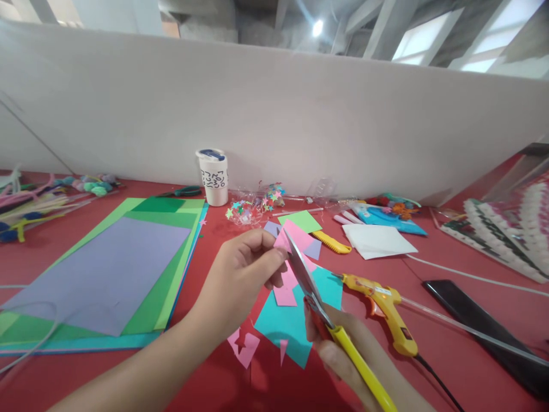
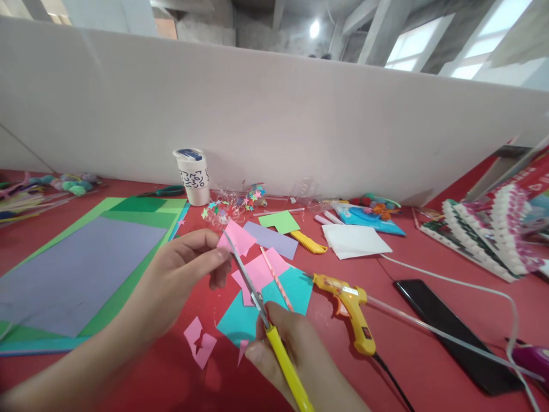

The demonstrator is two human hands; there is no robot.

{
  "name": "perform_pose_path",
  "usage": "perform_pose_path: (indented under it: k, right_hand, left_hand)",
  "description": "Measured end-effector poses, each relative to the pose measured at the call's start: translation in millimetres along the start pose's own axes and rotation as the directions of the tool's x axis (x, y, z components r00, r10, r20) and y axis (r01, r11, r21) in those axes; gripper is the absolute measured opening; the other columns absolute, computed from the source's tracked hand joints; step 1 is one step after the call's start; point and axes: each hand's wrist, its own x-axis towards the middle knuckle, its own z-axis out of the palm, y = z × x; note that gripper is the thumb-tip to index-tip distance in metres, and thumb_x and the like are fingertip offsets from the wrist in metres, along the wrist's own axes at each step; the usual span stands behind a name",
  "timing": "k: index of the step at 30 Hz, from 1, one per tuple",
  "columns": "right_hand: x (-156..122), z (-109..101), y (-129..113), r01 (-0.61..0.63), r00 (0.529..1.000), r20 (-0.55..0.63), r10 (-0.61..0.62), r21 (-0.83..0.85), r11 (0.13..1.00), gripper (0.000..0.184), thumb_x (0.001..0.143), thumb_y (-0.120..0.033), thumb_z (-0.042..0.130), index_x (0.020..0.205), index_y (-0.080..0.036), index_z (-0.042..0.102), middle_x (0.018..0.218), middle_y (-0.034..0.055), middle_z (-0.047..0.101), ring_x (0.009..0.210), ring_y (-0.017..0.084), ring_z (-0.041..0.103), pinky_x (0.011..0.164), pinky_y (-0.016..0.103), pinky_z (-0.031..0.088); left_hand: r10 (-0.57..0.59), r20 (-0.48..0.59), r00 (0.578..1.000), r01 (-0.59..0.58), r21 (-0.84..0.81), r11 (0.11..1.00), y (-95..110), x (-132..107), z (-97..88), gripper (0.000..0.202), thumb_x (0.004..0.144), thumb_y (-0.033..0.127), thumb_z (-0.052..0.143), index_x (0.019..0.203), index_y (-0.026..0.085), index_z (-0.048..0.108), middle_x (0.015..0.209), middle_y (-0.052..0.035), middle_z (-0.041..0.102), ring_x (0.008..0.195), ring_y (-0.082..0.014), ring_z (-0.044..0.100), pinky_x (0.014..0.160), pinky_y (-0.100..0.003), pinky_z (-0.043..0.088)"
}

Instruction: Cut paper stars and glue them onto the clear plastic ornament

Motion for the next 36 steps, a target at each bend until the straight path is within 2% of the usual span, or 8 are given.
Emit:
perform_pose_path:
  k: [4, 7, 13, 16, 20, 24, 31, 36]
  right_hand:
    - [2.1, -2.8, 1.0, -0.027, 0.999, 0.034, 0.028, -0.015, 1.0, 0.032, 0.077, -0.048, 0.057, 0.065, -0.022, 0.044, 0.053, -0.0058, 0.035, 0.046, 0.01, 0.031, 0.043, 0.025, 0.022]
    - [1.1, -3.6, -3.9, -0.038, 0.999, 0.031, 0.039, -0.05, 0.998, 0.028, 0.079, -0.044, 0.055, 0.066, -0.022, 0.043, 0.053, -0.0064, 0.035, 0.046, 0.009, 0.031, 0.043, 0.025, 0.019]
    - [-4.3, -0.8, -14.9, -0.017, 1.0, 0.015, 0.018, -0.062, 0.998, 0.03, 0.08, -0.047, 0.05, 0.069, -0.023, 0.039, 0.055, -0.0067, 0.034, 0.047, 0.01, 0.027, 0.044, 0.026, 0.017]
    - [-3.5, -1.6, -12.0, 0.01, 1.0, 0.023, -0.008, -0.083, 0.997, 0.03, 0.081, -0.048, 0.05, 0.07, -0.023, 0.038, 0.053, -0.0061, 0.035, 0.046, 0.011, 0.031, 0.043, 0.026, 0.018]
    - [2.4, -4.9, -2.8, 0.02, 0.998, 0.055, -0.017, -0.059, 0.998, 0.037, 0.078, -0.058, 0.051, 0.067, -0.024, 0.04, 0.053, -0.0059, 0.032, 0.045, 0.012, 0.031, 0.044, 0.027, 0.022]
    - [3.8, -6.4, -0.4, 0.011, 0.997, 0.083, -0.006, -0.067, 0.998, 0.037, 0.077, -0.054, 0.056, 0.064, -0.023, 0.041, 0.052, -0.0065, 0.031, 0.046, 0.011, 0.03, 0.045, 0.026, 0.021]
    - [-4.9, -2.0, -11.8, 0.14, 0.989, -0.029, -0.145, -0.135, 0.981, 0.039, 0.087, -0.055, 0.047, 0.066, -0.022, 0.047, 0.054, -0.0047, 0.039, 0.045, 0.011, 0.034, 0.044, 0.026, 0.026]
    - [-6.7, -1.0, -11.9, 0.136, 0.989, -0.042, -0.142, -0.125, 0.983, 0.039, 0.087, -0.057, 0.048, 0.072, -0.022, 0.055, 0.052, -0.0043, 0.041, 0.045, 0.012, 0.034, 0.042, 0.025, 0.028]
  left_hand:
    - [-0.008, 0.028, 1.0, 0.01, -0.063, 0.998, -1.6, 1.9, -0.5, 0.017, 0.081, 0.018, 0.055, 0.064, 0.017, 0.056, 0.056, 0.0049, 0.056, 0.051, -0.0071, 0.051, 0.053, -0.02, 0.043]
    - [-0.007, 0.029, 1.0, 0.009, -0.065, 0.998, -2.1, 2.7, -0.6, 0.017, 0.081, 0.018, 0.056, 0.064, 0.017, 0.056, 0.056, 0.0047, 0.056, 0.051, -0.0072, 0.052, 0.053, -0.02, 0.043]
    - [-0.008, 0.022, 1.0, 0.009, -0.05, 0.999, -3.5, 1.9, -0.4, 0.017, 0.081, 0.019, 0.056, 0.064, 0.017, 0.056, 0.056, 0.0045, 0.056, 0.052, -0.0074, 0.052, 0.054, -0.02, 0.043]
    - [-0.004, 0.024, 1.0, 0.005, -0.052, 0.999, -3.8, 1.9, -0.4, 0.018, 0.081, 0.019, 0.056, 0.064, 0.017, 0.056, 0.057, 0.0044, 0.056, 0.053, -0.0075, 0.052, 0.054, -0.02, 0.043]
    - [0.001, 0.021, 1.0, 0.001, -0.065, 0.998, -4.0, 1.9, -0.4, 0.017, 0.082, 0.019, 0.056, 0.064, 0.017, 0.057, 0.057, 0.0044, 0.056, 0.052, -0.0071, 0.052, 0.054, -0.019, 0.043]
    - [0.009, 0.024, 1.0, -0.008, -0.073, 0.997, -4.7, 1.8, -0.6, 0.017, 0.082, 0.018, 0.056, 0.065, 0.017, 0.057, 0.058, 0.0046, 0.056, 0.053, -0.0068, 0.052, 0.054, -0.019, 0.043]
    - [0.0, 0.024, 1.0, 0.001, -0.073, 0.997, -3.9, 1.4, 0.2, 0.018, 0.081, 0.019, 0.057, 0.063, 0.017, 0.056, 0.056, 0.0041, 0.056, 0.052, -0.0072, 0.052, 0.053, -0.019, 0.043]
    - [-0.005, 0.026, 1.0, 0.007, -0.08, 0.997, -3.9, 1.8, -0.2, 0.017, 0.081, 0.019, 0.056, 0.064, 0.017, 0.057, 0.056, 0.0037, 0.057, 0.052, -0.0076, 0.053, 0.054, -0.019, 0.043]
